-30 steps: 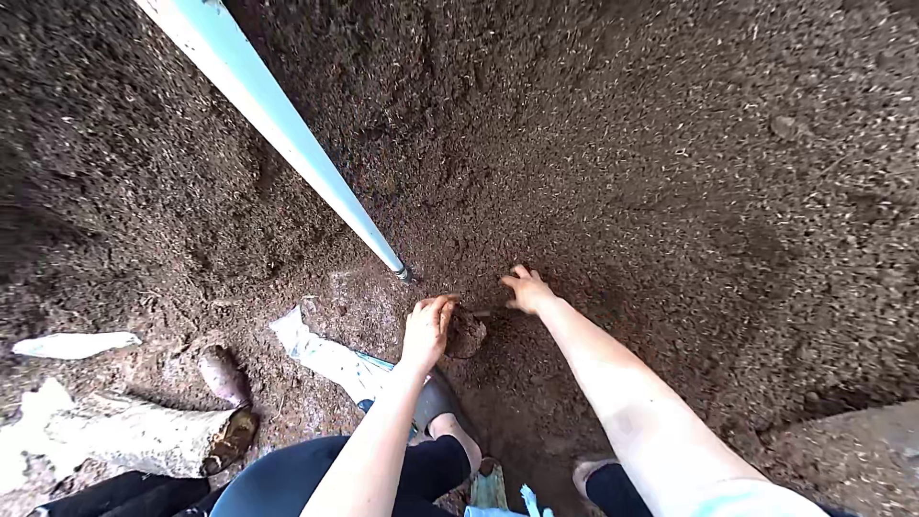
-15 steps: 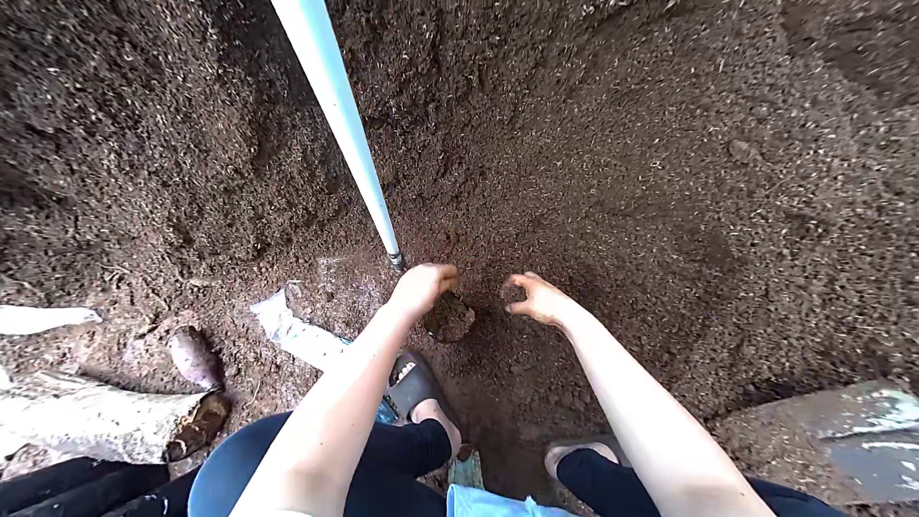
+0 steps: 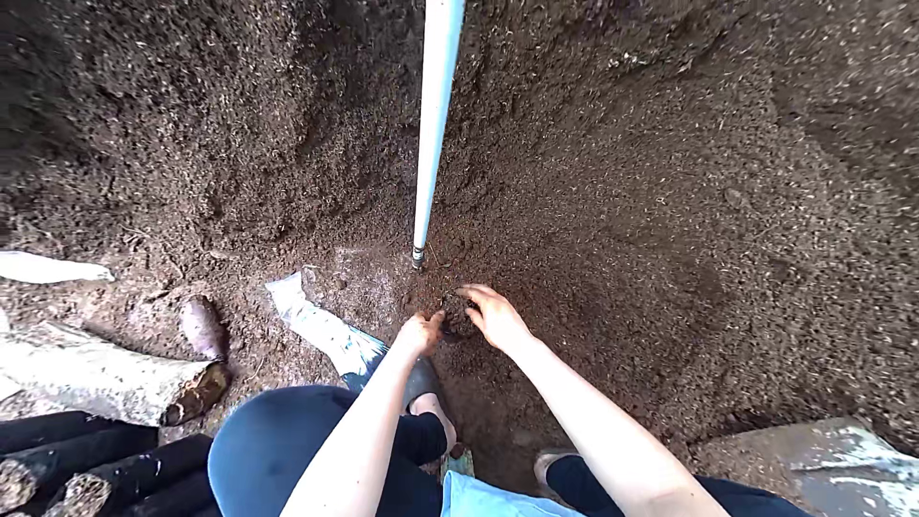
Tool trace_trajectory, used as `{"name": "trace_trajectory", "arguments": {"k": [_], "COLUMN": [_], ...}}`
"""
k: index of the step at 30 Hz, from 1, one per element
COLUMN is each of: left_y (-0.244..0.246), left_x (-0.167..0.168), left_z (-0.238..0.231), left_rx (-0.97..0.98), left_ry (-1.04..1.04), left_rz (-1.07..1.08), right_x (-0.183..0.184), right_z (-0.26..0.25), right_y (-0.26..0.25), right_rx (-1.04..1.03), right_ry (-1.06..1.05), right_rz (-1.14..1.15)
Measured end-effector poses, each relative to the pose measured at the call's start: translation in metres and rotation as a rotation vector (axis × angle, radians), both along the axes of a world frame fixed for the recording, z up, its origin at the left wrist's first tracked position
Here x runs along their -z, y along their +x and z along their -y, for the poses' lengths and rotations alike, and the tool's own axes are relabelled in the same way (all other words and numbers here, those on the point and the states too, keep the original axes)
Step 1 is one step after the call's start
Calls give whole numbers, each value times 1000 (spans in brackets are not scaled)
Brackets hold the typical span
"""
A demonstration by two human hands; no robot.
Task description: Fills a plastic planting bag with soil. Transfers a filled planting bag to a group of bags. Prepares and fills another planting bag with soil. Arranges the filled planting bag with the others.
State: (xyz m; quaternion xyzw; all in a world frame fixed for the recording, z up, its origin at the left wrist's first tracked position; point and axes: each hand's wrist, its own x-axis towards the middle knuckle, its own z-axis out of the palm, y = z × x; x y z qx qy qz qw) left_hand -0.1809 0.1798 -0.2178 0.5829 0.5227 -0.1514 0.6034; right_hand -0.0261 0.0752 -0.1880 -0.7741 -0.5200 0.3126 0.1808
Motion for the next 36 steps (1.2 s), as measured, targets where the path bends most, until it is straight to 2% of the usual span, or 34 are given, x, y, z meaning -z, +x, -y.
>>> {"name": "trace_trajectory", "arguments": {"k": [2,5,9,12,16,18,20,22,23,24,26,28,30,33,36], "left_y": [-1,4,8,7,11,9,6,5,7,10,16,20,22,24,29], "left_x": [1,13,22,13,1,5,9,8,8,8,16,22,21,17,21], "left_z": [7,9,14,12,20,21,10,-3,-6,-9,-9,-6,-3,2,6], "left_rx": [29,165,263,264,332,382,363,155,44,-31,-62,-37,-48,-91,-147], "left_ry": [-51,4,181,235,287,293,249,109,10,-89,-236,-306,-286,-194,-106], "left_rz": [-5,23,43,22,-8,-1,32,51,39,17,2,40,67,90,103], "right_x": [17,34,20,7,15,14,8,7,11,17,36,48,48,48,41], "right_z": [17,30,26,32,29,25,22,17,14,11,8,4,-6,-15,-21], "right_y": [-11,-26,-21,-16,-25,-18,6,33,42,50,55,52,45,34,28], "right_rx": [-36,-93,-133,-61,-199,-261,-239,-96,13,125,291,334,302,213,118], "right_ry": [23,-110,-242,-151,-384,-423,-299,-115,-107,-172,-381,-500,-505,-453,-494], "right_rz": [120,260,259,321,407,404,312,178,52,-122,-534,-758,-703,-455,-223]}}
